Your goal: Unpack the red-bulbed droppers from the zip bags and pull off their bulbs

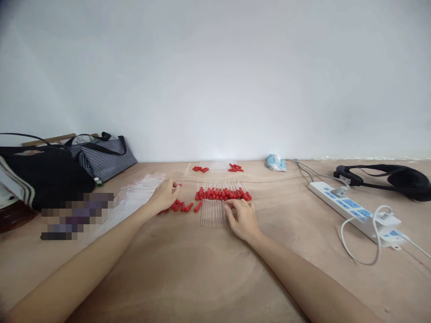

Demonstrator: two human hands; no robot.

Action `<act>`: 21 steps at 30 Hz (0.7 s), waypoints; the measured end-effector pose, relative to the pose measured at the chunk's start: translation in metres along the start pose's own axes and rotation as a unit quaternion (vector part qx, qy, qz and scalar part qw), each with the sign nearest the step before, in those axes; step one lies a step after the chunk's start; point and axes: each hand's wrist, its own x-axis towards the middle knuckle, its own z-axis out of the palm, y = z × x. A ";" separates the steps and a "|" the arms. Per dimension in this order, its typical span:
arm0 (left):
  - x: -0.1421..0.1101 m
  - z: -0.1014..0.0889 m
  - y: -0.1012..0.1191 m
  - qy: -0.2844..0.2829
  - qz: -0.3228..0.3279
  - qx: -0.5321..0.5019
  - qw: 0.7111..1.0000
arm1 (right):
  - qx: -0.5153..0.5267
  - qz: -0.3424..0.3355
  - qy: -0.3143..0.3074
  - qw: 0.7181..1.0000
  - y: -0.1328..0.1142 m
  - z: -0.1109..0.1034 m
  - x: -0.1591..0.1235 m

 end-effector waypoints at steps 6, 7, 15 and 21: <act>-0.062 -0.001 -0.007 -0.043 0.248 0.046 0.967 | -0.032 -0.110 0.047 0.992 -0.014 -0.005 0.001; -0.068 0.002 -0.005 -0.037 0.290 0.049 0.955 | -0.043 -0.136 0.032 0.989 -0.017 -0.005 0.001; -0.075 0.024 0.010 -0.003 0.425 0.025 0.905 | -0.068 -0.222 -0.024 0.972 -0.035 0.001 0.002; -0.076 0.029 0.003 -0.009 0.378 -0.061 0.924 | -0.048 -0.232 -0.015 0.971 -0.035 0.005 -0.001</act>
